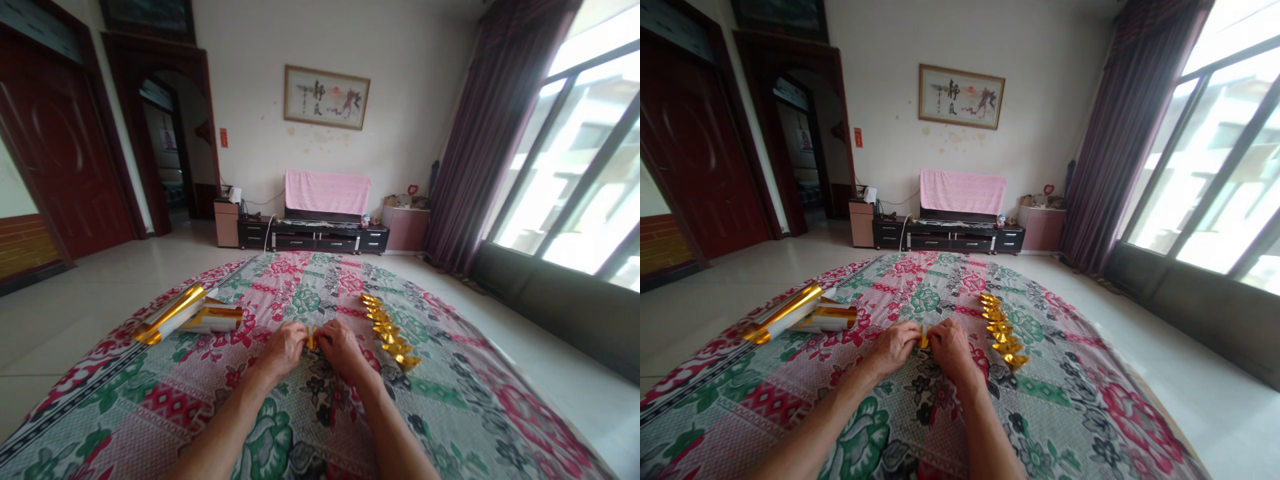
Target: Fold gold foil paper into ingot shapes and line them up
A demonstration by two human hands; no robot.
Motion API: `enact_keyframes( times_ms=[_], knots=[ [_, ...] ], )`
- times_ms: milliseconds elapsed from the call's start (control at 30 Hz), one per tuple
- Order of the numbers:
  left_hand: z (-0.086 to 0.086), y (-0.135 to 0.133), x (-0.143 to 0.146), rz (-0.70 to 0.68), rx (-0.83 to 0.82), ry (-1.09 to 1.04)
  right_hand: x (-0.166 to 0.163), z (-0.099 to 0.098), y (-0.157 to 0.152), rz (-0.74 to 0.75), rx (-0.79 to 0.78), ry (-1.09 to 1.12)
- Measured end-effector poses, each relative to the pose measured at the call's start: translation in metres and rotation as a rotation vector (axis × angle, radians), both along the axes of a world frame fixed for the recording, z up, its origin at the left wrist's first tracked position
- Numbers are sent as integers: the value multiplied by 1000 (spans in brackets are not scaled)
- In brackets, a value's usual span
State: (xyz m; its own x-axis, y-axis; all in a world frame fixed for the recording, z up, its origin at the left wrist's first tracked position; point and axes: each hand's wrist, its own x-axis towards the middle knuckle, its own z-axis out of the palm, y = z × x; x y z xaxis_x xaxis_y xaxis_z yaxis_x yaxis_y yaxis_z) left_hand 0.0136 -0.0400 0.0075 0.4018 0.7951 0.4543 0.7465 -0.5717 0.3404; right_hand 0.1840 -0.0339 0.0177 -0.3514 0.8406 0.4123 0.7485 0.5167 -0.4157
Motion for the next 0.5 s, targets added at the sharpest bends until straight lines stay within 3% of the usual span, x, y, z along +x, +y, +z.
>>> enact_keyframes(
  times_ms=[200,500],
  knots=[
    [-2,2,-1,-1,-1,-14,7,2,4,132,-17,-10],
    [1,3,-5,-73,-18,-34,9,-3,5,141,-15,12]
  ],
)
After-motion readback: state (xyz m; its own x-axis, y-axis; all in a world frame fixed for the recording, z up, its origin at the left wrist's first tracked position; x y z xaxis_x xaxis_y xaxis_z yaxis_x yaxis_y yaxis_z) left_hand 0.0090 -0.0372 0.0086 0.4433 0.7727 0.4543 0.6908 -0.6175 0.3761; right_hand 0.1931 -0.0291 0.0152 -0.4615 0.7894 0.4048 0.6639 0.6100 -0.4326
